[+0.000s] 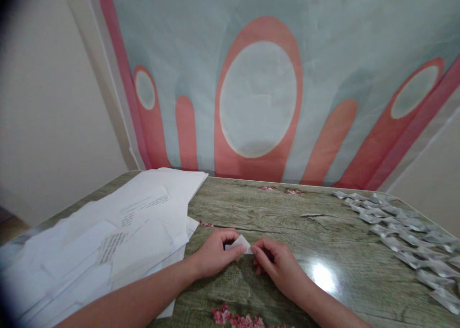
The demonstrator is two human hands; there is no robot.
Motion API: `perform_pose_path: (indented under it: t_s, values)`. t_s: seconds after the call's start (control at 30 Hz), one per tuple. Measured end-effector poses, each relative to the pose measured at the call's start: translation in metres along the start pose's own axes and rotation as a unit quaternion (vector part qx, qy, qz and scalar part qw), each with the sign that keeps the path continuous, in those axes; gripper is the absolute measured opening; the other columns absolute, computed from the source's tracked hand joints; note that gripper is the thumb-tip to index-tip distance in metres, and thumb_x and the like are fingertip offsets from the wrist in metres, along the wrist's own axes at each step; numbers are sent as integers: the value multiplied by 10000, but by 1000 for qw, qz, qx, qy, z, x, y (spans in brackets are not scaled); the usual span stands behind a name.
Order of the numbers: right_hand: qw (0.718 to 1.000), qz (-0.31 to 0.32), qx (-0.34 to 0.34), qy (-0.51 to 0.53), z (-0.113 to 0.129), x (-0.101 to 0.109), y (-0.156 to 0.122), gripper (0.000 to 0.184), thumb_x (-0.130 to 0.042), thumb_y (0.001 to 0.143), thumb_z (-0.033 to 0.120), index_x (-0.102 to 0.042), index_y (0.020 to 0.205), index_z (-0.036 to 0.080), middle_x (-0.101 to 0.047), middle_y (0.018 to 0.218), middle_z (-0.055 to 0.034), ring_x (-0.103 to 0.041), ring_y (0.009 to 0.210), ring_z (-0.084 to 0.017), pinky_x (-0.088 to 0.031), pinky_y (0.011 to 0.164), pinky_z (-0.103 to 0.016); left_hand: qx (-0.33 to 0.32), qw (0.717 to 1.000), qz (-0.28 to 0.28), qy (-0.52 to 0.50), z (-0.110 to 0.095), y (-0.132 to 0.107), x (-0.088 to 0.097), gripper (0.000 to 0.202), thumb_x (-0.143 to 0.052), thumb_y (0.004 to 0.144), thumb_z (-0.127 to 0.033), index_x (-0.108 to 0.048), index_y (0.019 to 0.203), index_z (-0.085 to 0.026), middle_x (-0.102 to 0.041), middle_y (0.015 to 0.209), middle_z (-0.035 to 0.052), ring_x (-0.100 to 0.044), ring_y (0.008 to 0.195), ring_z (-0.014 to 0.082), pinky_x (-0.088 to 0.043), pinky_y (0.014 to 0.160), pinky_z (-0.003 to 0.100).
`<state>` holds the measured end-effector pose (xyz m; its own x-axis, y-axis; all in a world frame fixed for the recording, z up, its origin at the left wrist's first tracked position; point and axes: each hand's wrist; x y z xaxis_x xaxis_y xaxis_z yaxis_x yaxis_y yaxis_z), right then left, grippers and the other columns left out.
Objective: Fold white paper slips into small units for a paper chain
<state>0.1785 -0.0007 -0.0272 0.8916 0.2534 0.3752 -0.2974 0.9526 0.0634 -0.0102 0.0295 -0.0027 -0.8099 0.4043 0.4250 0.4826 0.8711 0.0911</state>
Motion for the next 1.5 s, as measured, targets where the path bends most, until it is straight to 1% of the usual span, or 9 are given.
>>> perform_pose_path:
  t_s: [0.13, 0.53, 0.67, 0.8, 0.87, 0.93, 1.07, 1.3, 1.5]
  values:
    - [996, 0, 40, -74, 2, 1, -2, 284, -447, 901, 409, -550, 747, 193, -563, 596, 14, -536, 561, -135, -407, 553, -239, 6, 1000, 4, 6, -2, 0, 1, 160, -563, 750, -241, -626, 685, -109, -507, 641, -17, -438, 608, 112, -324, 558, 209]
    - [980, 30, 102, -166, 10, 4, -3, 283, -400, 923, 338, -473, 687, 202, -491, 626, 20, -459, 595, -132, -344, 569, -248, -33, 997, 16, 68, 0, -2, -2, 162, -570, 766, -244, -614, 656, -133, -500, 636, -25, -444, 622, 113, -323, 571, 205]
    - [985, 39, 88, -142, 10, 4, -2, 296, -412, 920, 367, -491, 688, 199, -503, 631, 19, -476, 600, -133, -353, 577, -247, -24, 998, 16, 54, 0, -2, -2, 176, -586, 766, -272, -618, 662, -134, -518, 639, -23, -444, 623, 115, -328, 576, 207]
    - [996, 24, 53, -71, 10, 6, 0, 353, -382, 922, 429, -503, 686, 196, -512, 619, 18, -502, 593, -137, -382, 579, -245, 7, 996, -15, -88, 4, 2, 0, 330, -472, 856, -417, -625, 926, -132, -594, 782, 14, -497, 678, 131, -379, 611, 220]
    - [999, 17, 34, -31, 8, 7, 2, 365, -385, 913, 460, -507, 693, 195, -514, 622, 18, -503, 585, -136, -388, 562, -240, 35, 987, -43, -152, 8, 5, 2, 427, -380, 888, -486, -597, 976, -130, -602, 821, 29, -513, 660, 127, -385, 588, 220]
    - [1000, 11, 22, -5, 7, 7, 3, 371, -399, 901, 484, -513, 700, 194, -513, 624, 21, -499, 575, -132, -386, 545, -235, 66, 983, -53, -165, 10, 8, 3, 474, -370, 873, -539, -599, 912, -126, -602, 752, 24, -508, 595, 119, -365, 546, 218]
    - [1000, 7, 15, 9, 4, 8, 4, 388, -413, 886, 512, -521, 695, 192, -511, 615, 23, -494, 565, -129, -387, 532, -233, 93, 983, -25, -158, 9, 10, 3, 522, -425, 813, -612, -613, 833, -126, -613, 642, 17, -501, 525, 125, -341, 514, 228]
    - [1000, -3, 13, 17, 3, 7, 4, 361, -415, 897, 483, -520, 712, 192, -514, 621, 24, -493, 564, -126, -383, 522, -227, 63, 984, 30, -167, 4, 9, 4, 620, -372, 808, -651, -655, 804, -100, -668, 679, 59, -538, 523, 139, -325, 528, 246]
    - [1000, -6, 7, 27, 3, 6, 3, 345, -432, 891, 473, -528, 720, 190, -508, 609, 26, -480, 551, -121, -375, 503, -219, 48, 980, 35, -188, 8, 10, 4, 614, -341, 835, -628, -651, 774, -101, -659, 658, 60, -558, 544, 153, -342, 552, 256]
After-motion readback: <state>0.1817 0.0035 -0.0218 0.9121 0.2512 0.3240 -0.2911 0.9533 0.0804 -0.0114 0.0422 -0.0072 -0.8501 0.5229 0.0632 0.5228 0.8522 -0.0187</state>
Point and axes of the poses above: each hand's wrist, its own y-axis towards the middle knuckle, its own x-axis out of the back of the hand, z = x × y
